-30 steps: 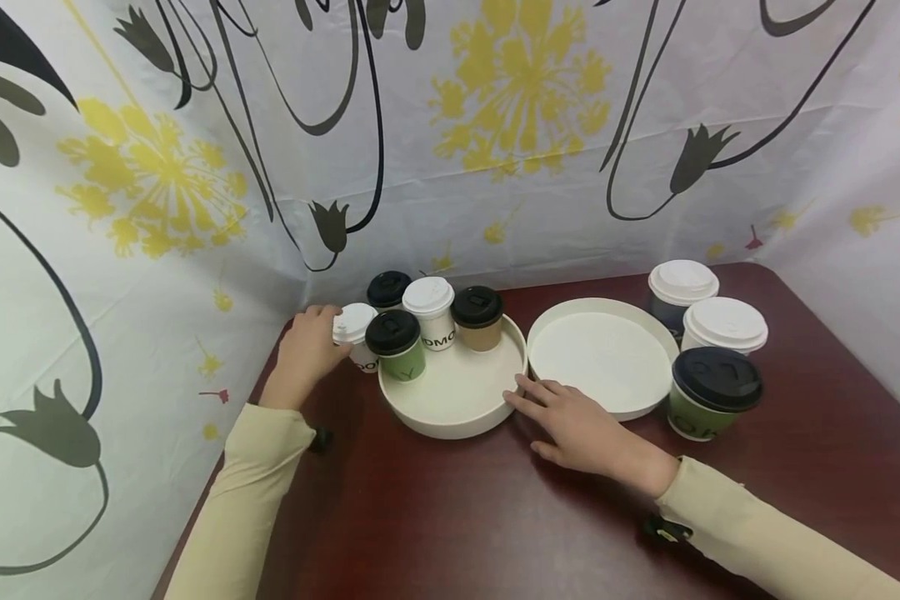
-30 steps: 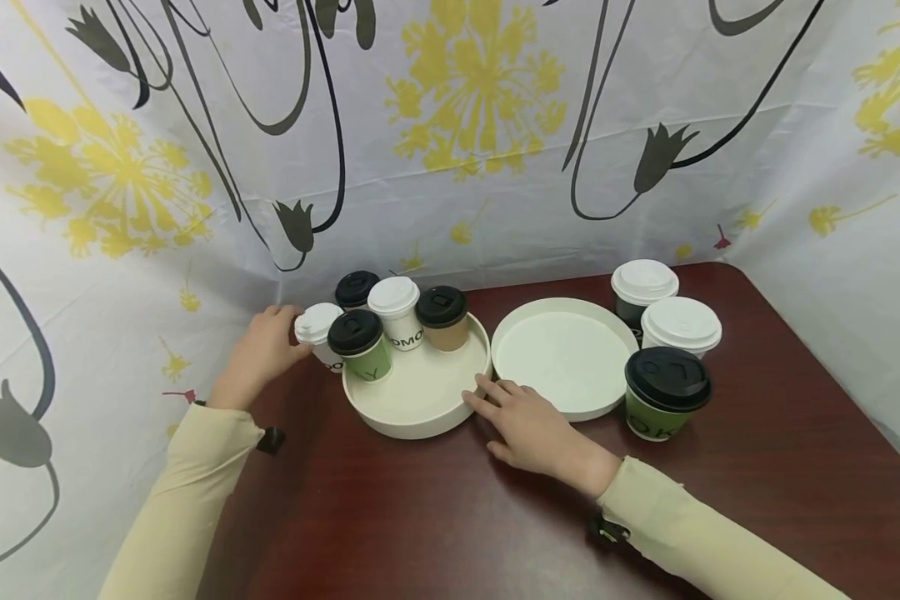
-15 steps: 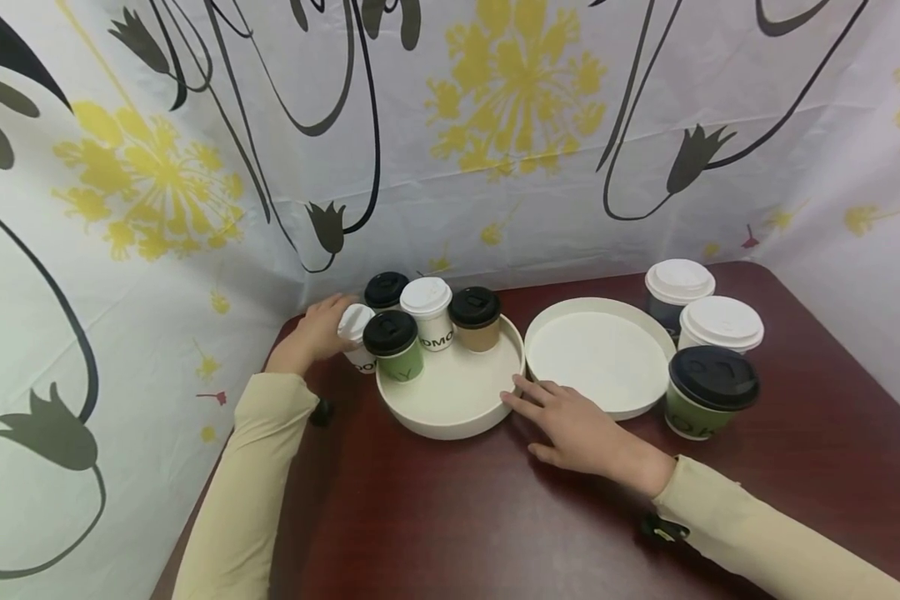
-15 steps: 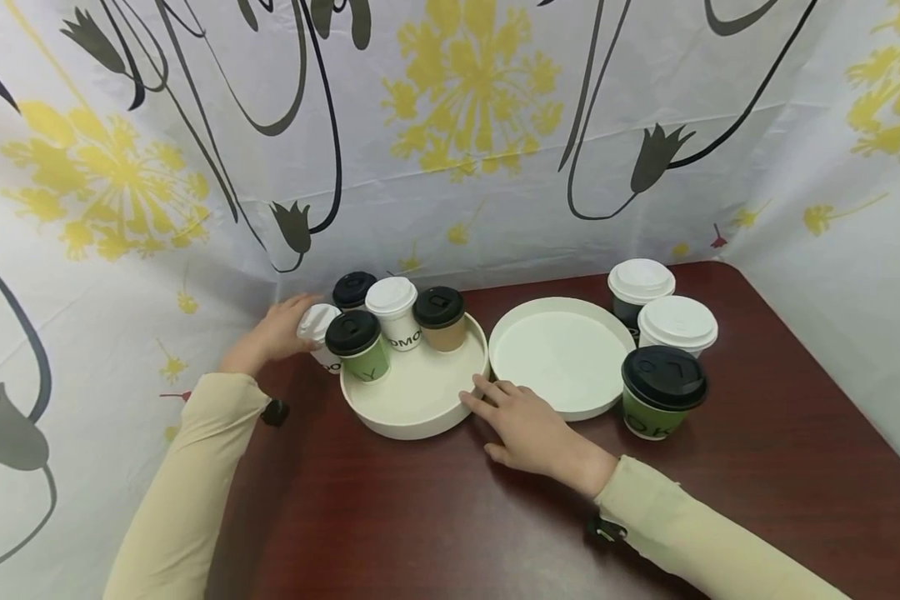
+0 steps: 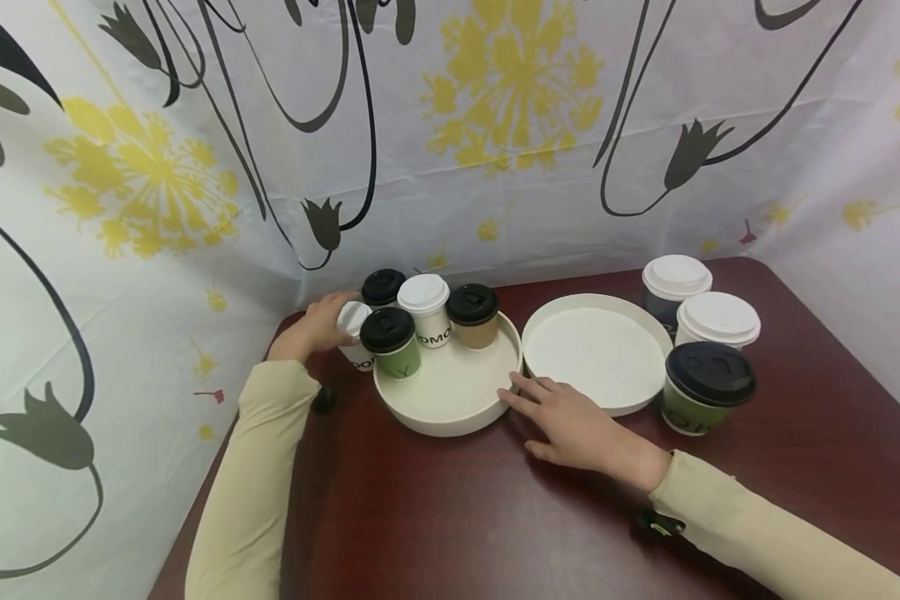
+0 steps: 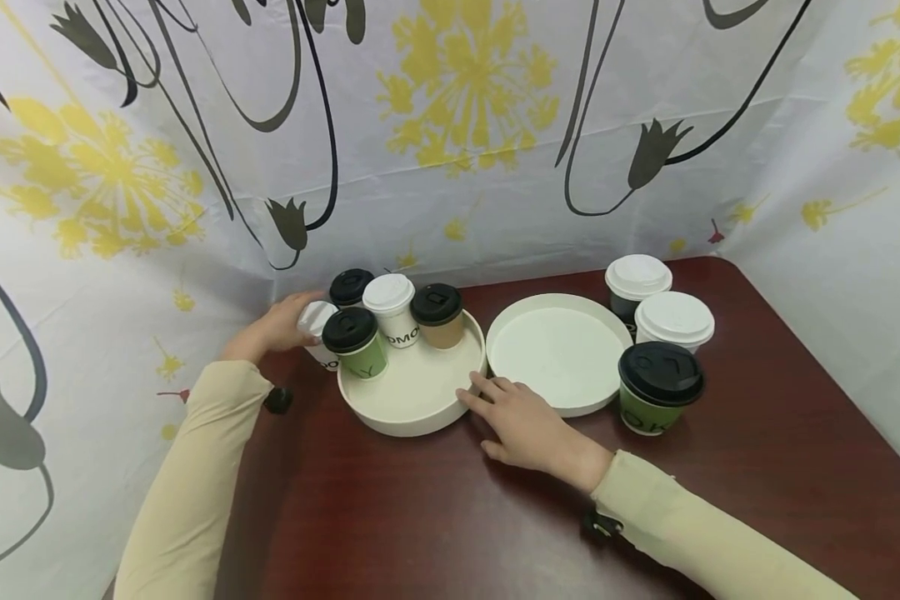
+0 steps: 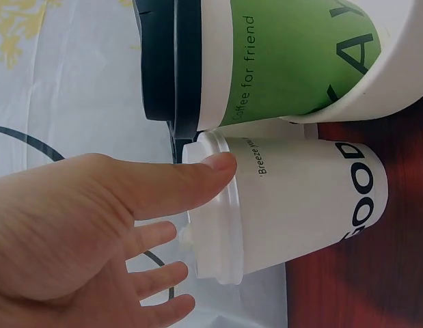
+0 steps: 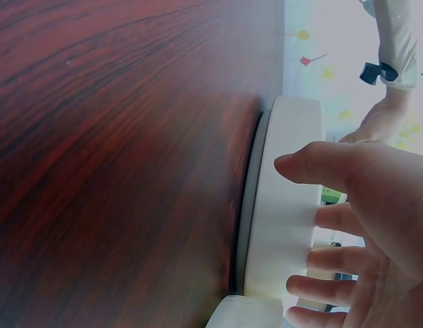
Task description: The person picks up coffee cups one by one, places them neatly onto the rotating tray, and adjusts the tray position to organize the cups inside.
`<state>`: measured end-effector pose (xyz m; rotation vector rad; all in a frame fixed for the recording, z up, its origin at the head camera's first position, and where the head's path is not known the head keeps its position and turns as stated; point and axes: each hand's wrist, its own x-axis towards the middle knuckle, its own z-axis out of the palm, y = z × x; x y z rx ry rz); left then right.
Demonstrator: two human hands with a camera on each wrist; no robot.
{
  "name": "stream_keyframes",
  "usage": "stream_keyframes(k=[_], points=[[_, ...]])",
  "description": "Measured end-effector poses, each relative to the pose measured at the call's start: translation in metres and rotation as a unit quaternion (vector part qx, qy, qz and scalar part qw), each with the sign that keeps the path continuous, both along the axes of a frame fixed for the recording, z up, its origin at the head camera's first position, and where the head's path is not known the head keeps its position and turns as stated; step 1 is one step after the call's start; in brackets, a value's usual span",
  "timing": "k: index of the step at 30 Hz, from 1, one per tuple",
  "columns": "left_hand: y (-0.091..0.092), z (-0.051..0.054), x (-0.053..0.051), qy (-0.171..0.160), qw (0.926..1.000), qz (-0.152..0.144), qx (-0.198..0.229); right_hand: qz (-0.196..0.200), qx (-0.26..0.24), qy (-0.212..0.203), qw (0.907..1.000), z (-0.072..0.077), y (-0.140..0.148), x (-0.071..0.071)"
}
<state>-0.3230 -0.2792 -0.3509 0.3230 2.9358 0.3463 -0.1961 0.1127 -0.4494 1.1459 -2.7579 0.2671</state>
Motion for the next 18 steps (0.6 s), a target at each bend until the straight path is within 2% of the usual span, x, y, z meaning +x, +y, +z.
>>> stream_keyframes(k=[11,18], points=[[0.0035,-0.0045,-0.0047,-0.003,0.9997,0.006,-0.023,-0.004,0.007,-0.004,1.0,-0.0009,-0.001,0.0014],[0.0029,-0.0042,-0.0033,-0.015,0.9996,0.023,-0.006,-0.004,0.004,-0.012,0.9999,0.0014,-0.0016,0.0015]])
